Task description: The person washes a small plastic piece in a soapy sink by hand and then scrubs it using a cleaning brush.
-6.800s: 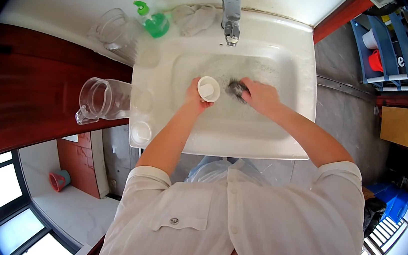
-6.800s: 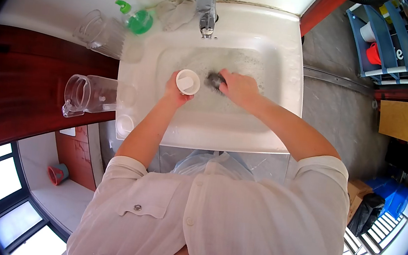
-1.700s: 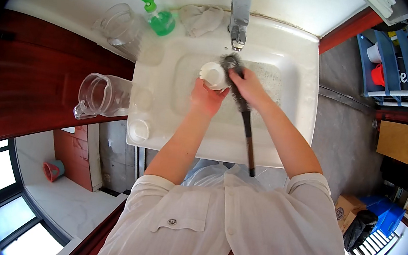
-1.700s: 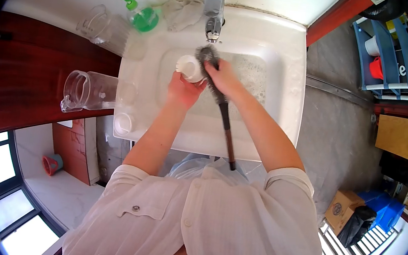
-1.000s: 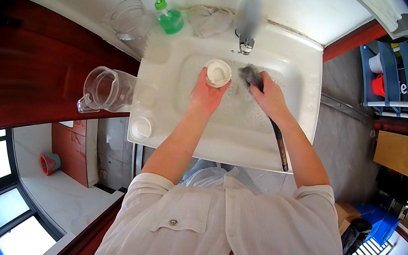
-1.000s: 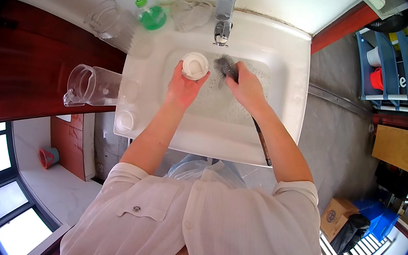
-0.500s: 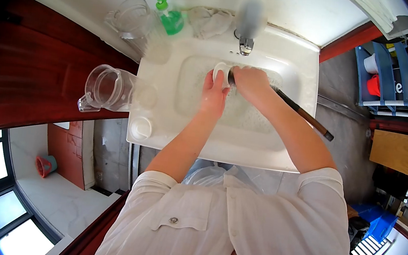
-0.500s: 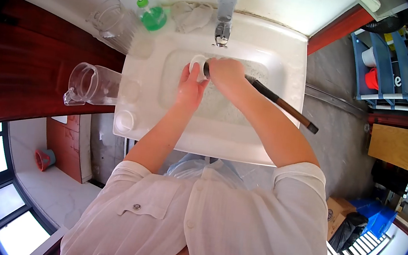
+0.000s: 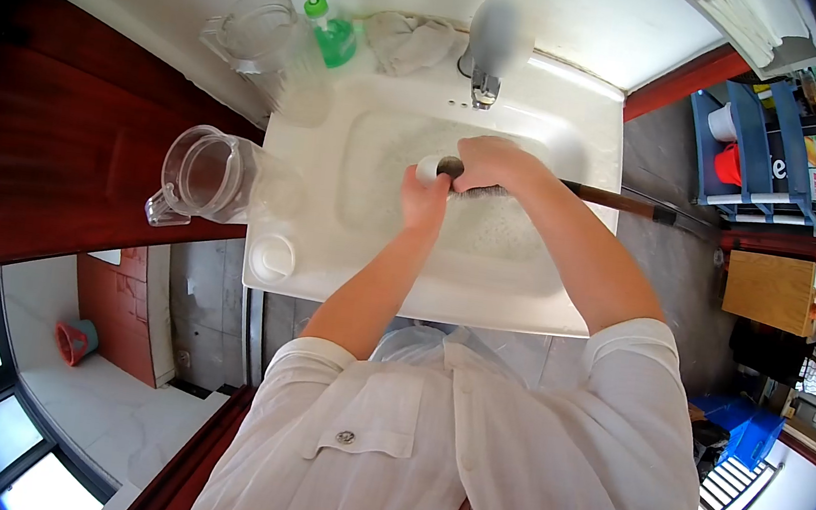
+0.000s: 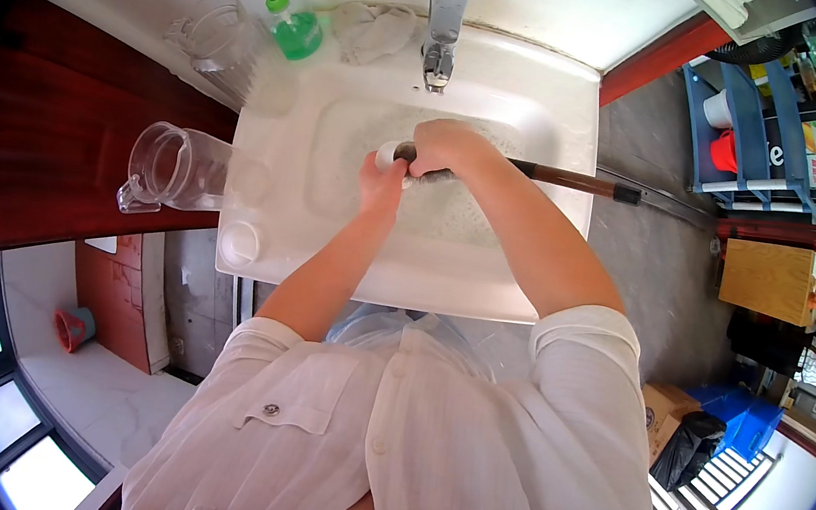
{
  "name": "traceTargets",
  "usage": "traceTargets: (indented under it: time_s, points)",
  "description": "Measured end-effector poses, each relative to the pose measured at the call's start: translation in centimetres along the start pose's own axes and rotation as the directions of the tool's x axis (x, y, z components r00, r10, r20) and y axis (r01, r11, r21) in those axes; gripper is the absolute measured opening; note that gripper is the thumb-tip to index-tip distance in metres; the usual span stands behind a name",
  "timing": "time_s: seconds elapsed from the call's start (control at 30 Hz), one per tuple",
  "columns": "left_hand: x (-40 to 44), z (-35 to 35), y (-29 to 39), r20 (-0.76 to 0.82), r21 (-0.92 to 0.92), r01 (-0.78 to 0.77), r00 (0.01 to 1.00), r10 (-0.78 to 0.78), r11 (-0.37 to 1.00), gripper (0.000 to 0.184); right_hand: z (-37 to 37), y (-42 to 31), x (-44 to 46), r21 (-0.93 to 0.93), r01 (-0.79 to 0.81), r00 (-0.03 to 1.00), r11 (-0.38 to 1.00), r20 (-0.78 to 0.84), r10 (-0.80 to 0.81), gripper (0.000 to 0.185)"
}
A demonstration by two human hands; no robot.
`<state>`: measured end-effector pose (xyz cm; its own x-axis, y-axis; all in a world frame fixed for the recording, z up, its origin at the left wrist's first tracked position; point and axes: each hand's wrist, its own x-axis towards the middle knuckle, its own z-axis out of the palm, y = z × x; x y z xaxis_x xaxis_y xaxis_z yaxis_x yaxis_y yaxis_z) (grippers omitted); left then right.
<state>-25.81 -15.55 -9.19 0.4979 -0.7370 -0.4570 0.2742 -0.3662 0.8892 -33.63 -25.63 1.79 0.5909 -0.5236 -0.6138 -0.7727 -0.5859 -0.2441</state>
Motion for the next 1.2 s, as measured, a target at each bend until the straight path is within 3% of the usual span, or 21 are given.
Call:
traceTargets:
  time_s: [0.13,0.17,0.2,0.3,0.37,0.4,0.43,0.47,0.57,0.6,0.63,0.67,0.73,0.83,0.93,0.97,1.03,1.07,1.1,1.17,1.2]
  points:
    - [1.7,-0.5,-1.2,-0.132,-0.135,0.037,0.99,-0.055,0.99,0.035,0.4,-1.2,-1.9,-0.075,0.004,0.999,0.997,-0.05,-0.007,0.035]
    - [1.8,-0.8,-1.1,-0.135,-0.141,0.036,0.989,-0.055,0.989,0.035,1.2,-1.4,-2.7,-0.242,0.092,0.883,0.966,-0.428,-0.191,0.036]
    - [1.2,-1.2,0.4,-0.148,-0.206,0.097,0.98,-0.129,0.974,0.036,2.0,-1.7,-3.6,-0.425,0.107,0.601,0.899,-0.693,-0.399,0.037]
    - [1.1,-2.6,1.6,-0.154,-0.28,0.139,0.97,-0.187,0.95,0.037,5.6,-2.3,-6.7,-0.205,0.18,0.585,0.962,-0.764,-0.272,0.039]
    - [1.3,-3.3,1.7,-0.143,-0.28,0.127,0.975,-0.172,0.952,0.038,7.4,-2.0,-7.9,0.528,0.012,0.864,0.849,-0.433,0.258,0.036]
    - [1.5,-3.6,1.7,-0.091,-0.262,0.108,0.986,-0.136,0.959,0.038,7.7,-1.4,-7.2,0.527,0.013,0.864,0.85,-0.433,0.255,0.036]
    - [1.6,-3.8,1.8,-0.039,-0.244,0.085,0.994,-0.098,0.966,0.038,7.5,-0.6,-6.0,0.83,0.168,0.835,0.532,-0.407,0.369,0.034]
    - [1.5,-3.8,1.9,-0.041,-0.242,0.083,0.995,-0.096,0.967,0.038,7.3,0.2,-5.0,0.943,0.317,0.824,0.104,-0.328,0.462,0.032]
    - [0.6,-4.4,2.6,0.117,-0.192,0.115,0.989,-0.094,0.975,0.038,5.4,1.2,-4.6,0.946,0.322,0.917,0.048,-0.324,0.235,0.027]
    - [0.5,-4.6,2.5,0.17,-0.192,0.132,0.98,-0.099,0.972,0.036,4.9,0.5,-5.1,0.929,0.319,0.902,0.188,-0.358,0.239,0.023]
    - [0.6,-4.7,2.6,0.223,-0.196,0.147,0.97,-0.102,0.969,0.035,5.0,0.0,-5.4,0.93,0.32,0.902,0.179,-0.357,0.244,0.023]
    - [0.8,-4.8,2.7,0.225,-0.189,0.146,0.969,-0.102,0.971,0.035,5.2,-0.4,-5.7,0.775,0.465,0.799,0.429,-0.576,0.174,0.022]
    - [0.9,-5.2,3.0,0.501,-0.476,0.445,0.846,-0.182,0.759,0.036,5.2,-1.7,-6.1,0.257,0.576,0.496,0.776,-0.864,-0.082,0.022]
    - [0.4,-4.7,4.1,0.473,-0.489,0.324,0.879,-0.066,0.81,0.039,5.4,-3.5,-7.1,0.195,0.533,0.542,0.823,-0.826,-0.154,0.015]
    - [0.2,-3.7,4.1,0.352,-0.394,0.206,0.934,-0.06,0.896,0.04,5.4,-3.0,-7.1,0.448,0.509,0.635,0.735,-0.772,0.031,0.011]
    - [-0.1,-3.6,3.8,0.351,-0.399,0.207,0.935,-0.059,0.893,0.04,4.8,-2.3,-7.0,0.836,0.399,0.801,0.376,-0.518,0.3,0.009]
    - [-0.6,-3.4,3.3,0.283,-0.296,0.052,0.959,0.035,0.954,0.04,4.2,-1.7,-7.1,0.916,0.396,0.855,0.06,-0.392,0.339,0.011]
    - [-0.7,-3.3,3.1,0.294,-0.296,0.053,0.955,0.038,0.954,0.04,4.6,-0.5,-6.6,0.88,0.38,0.883,-0.284,-0.254,0.395,0.011]
    - [-0.7,-3.6,3.2,0.314,-0.336,0.082,0.949,0.03,0.938,0.042,5.5,-0.7,-6.7,0.881,0.382,0.883,-0.28,-0.257,0.394,0.011]
    - [-0.2,-4.5,3.7,0.322,-0.386,0.099,0.946,0.033,0.917,0.043,7.2,-1.6,-7.2,0.831,0.549,0.783,0.085,-0.548,0.296,0.011]
    - [-0.4,-5.4,4.3,0.458,-0.297,0.295,0.879,-0.136,0.908,0.044,6.7,-2.0,-8.4,0.653,0.465,0.736,0.598,-0.66,0.149,0.008]
